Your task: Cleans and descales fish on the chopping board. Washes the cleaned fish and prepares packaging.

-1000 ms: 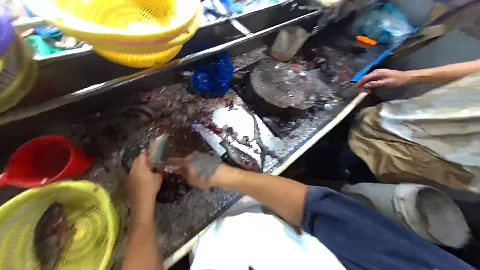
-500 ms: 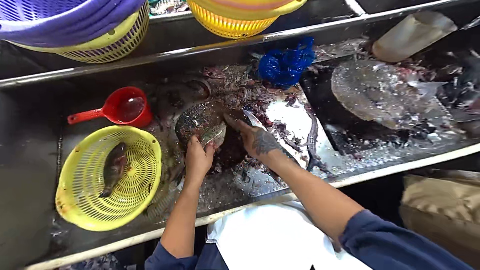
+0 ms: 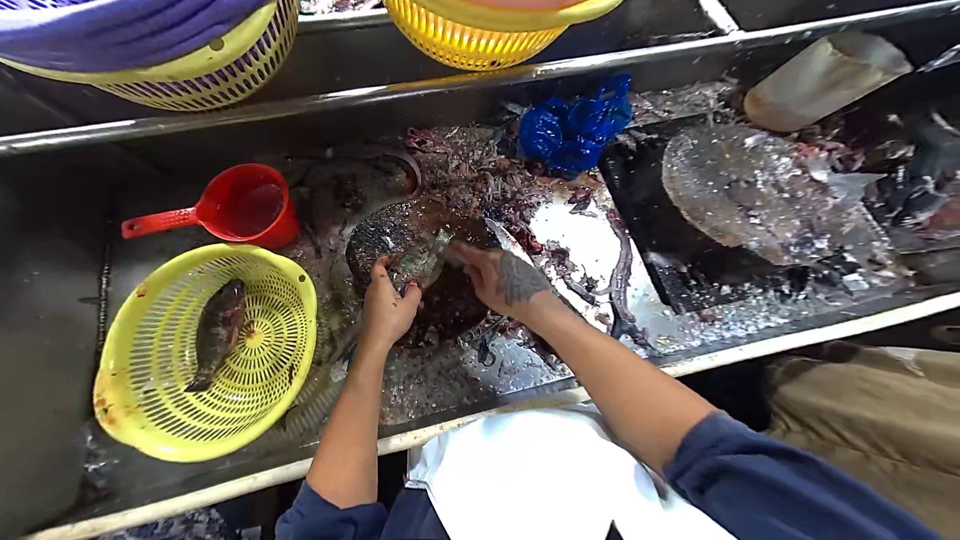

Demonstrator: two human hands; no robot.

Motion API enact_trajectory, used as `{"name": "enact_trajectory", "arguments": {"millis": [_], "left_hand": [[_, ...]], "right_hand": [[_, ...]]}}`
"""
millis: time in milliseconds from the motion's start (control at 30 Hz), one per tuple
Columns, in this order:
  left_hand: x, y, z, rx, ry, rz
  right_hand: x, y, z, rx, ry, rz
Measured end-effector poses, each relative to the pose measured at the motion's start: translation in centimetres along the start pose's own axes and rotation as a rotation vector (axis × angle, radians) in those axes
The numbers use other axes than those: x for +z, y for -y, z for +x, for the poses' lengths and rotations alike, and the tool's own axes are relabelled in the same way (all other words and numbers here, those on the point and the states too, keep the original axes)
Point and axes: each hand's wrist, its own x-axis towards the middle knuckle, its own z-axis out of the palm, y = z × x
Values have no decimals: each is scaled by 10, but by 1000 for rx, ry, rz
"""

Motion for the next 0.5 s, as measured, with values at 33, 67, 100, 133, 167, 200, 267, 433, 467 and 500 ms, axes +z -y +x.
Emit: {"name": "enact_trajectory", "arguments": {"millis": [33, 67, 100, 133, 167, 200, 267, 433, 467, 500], "left_hand": [[0, 1, 1, 17, 12, 5], [0, 1, 2, 37, 11, 12], [-2, 1, 6, 58, 4, 22], [-4, 1, 9, 60, 1, 28], [-5, 2, 7, 48, 9, 33], [-5, 2, 5, 43, 21, 42], [-5, -3, 5, 59, 33, 66], [-6, 1, 7, 47, 21, 90], [-6, -2, 7, 52, 19, 112], [-5, -5, 8, 53, 23, 128]], "right_hand": [[2, 1, 4, 37, -9, 6], [3, 6, 2, 16, 0, 34], [1, 13, -3, -37, 34, 56], [-6, 19, -7, -79, 100, 68], [-8, 18, -8, -100, 130, 82], [-8, 11, -5, -87, 104, 82], [-11, 3, 5, 12, 29, 27], [-28, 20, -4, -111, 177, 10], [-27, 15, 4, -71, 123, -17], [-28, 16, 7, -32, 101, -48]]}}
